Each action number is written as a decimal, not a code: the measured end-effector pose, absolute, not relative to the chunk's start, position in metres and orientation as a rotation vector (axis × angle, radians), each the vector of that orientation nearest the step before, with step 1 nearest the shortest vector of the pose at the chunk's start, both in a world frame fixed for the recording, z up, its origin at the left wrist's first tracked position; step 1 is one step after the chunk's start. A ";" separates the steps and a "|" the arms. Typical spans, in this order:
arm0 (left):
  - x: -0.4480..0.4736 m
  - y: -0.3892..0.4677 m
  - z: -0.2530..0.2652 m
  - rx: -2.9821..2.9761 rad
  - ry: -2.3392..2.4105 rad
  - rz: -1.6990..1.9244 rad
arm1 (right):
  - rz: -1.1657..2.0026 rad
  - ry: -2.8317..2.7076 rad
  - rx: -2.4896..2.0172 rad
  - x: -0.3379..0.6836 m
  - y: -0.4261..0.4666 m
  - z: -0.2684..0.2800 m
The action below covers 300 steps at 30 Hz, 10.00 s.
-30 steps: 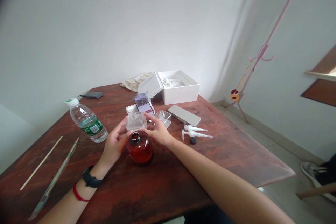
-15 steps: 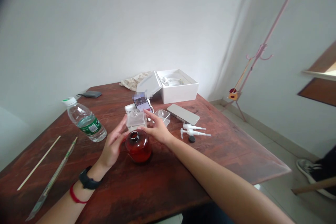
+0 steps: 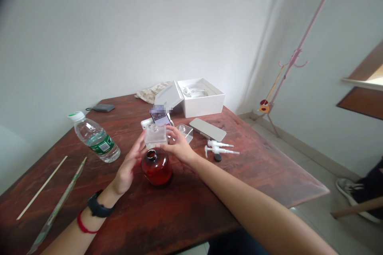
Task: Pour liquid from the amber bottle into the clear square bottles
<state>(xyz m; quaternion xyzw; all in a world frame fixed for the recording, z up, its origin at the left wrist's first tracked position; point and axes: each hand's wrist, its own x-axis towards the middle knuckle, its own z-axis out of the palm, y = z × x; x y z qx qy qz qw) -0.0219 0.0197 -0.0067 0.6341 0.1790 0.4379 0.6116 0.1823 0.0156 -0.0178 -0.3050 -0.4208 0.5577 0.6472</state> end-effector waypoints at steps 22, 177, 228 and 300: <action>-0.021 0.007 -0.013 1.517 0.482 0.882 | 0.983 -0.829 -0.668 0.225 0.011 0.029; -0.019 0.009 0.014 1.861 0.686 1.217 | 1.479 -0.683 -0.621 0.199 -0.012 0.020; -0.019 0.002 0.021 2.198 1.114 1.153 | 1.317 -0.919 -0.690 0.215 0.000 0.003; -0.015 -0.005 0.018 2.136 1.082 1.201 | 1.078 -1.061 -0.807 0.226 -0.006 0.021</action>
